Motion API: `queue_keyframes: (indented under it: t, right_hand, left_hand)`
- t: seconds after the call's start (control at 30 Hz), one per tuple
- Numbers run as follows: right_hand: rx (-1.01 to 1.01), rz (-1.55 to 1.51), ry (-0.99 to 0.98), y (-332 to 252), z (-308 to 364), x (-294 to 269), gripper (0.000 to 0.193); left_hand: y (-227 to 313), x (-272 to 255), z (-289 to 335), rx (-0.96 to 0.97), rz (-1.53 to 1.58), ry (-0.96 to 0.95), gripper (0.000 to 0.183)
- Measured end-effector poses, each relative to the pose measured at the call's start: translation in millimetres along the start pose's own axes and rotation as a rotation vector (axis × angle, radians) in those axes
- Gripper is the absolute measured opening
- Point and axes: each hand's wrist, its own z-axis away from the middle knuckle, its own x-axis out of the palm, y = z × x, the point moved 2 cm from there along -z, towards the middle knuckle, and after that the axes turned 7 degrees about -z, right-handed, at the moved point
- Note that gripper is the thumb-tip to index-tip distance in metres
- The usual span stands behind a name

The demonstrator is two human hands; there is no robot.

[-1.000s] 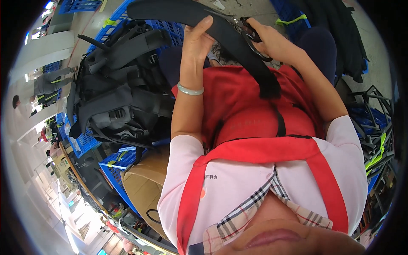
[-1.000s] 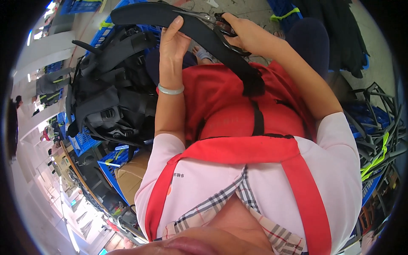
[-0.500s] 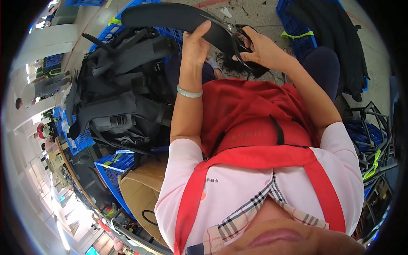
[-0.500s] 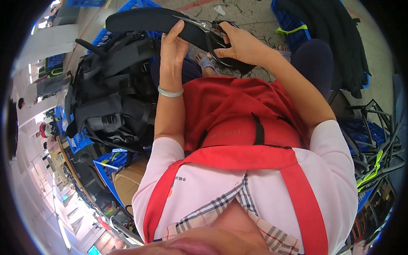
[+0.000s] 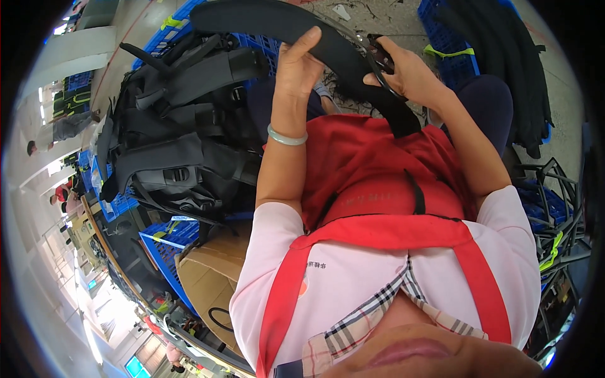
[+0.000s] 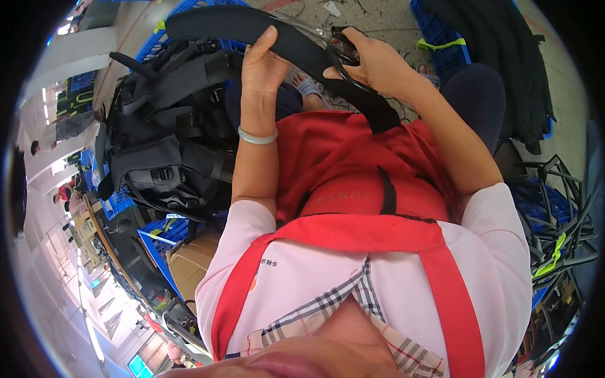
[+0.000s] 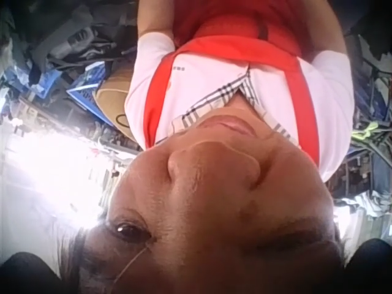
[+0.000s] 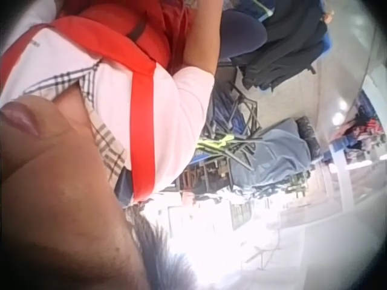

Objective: Trimming the excess edges of curved black foam pieces using a pair of scissors on a factory floor.

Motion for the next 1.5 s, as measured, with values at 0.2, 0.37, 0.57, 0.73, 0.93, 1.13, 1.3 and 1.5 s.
queue_keyframes:
  t: [0.2, 0.37, 0.57, 0.73, 0.93, 1.13, 1.3, 1.5]
  right_hand:
    - [-0.039, 0.021, 0.020, 4.8, 4.9, 10.9, 0.071]
    - [-0.072, 0.036, -0.001, 3.6, 2.8, 9.9, 0.067]
    - [0.000, -0.027, -0.019, -2.9, 4.3, 9.2, 0.059]
    - [0.097, -0.088, -0.087, -2.2, 4.5, 10.4, 0.048]
    - [-0.048, -0.156, -0.017, 9.9, 1.6, 12.8, 0.057]
    - [-0.063, -0.073, 0.091, 13.5, 2.5, 8.8, 0.051]
    - [-0.063, -0.080, 0.057, 11.5, -1.6, 5.9, 0.049]
    - [-0.107, -0.057, 0.067, 12.5, 2.7, 12.5, 0.059]
  left_hand:
    - [-3.9, -7.6, -0.6, 0.037, -0.030, -0.072, 0.022]
    - [-1.9, -0.5, 2.0, 0.010, 0.000, -0.036, 0.021]
    - [-3.7, -7.6, 1.2, 0.015, -0.015, -0.075, 0.021]
    - [-6.1, -11.1, 0.5, 0.016, -0.004, -0.065, 0.020]
    - [-5.6, -14.7, -0.1, 0.014, 0.013, -0.099, 0.019]
    - [-14.8, 0.2, 6.3, -0.026, -0.094, -0.146, 0.020]
    - [-4.5, -15.7, -2.6, 0.116, -0.223, -0.120, 0.020]
    - [8.4, -21.4, -1.7, 0.147, -0.058, -0.119, 0.018]
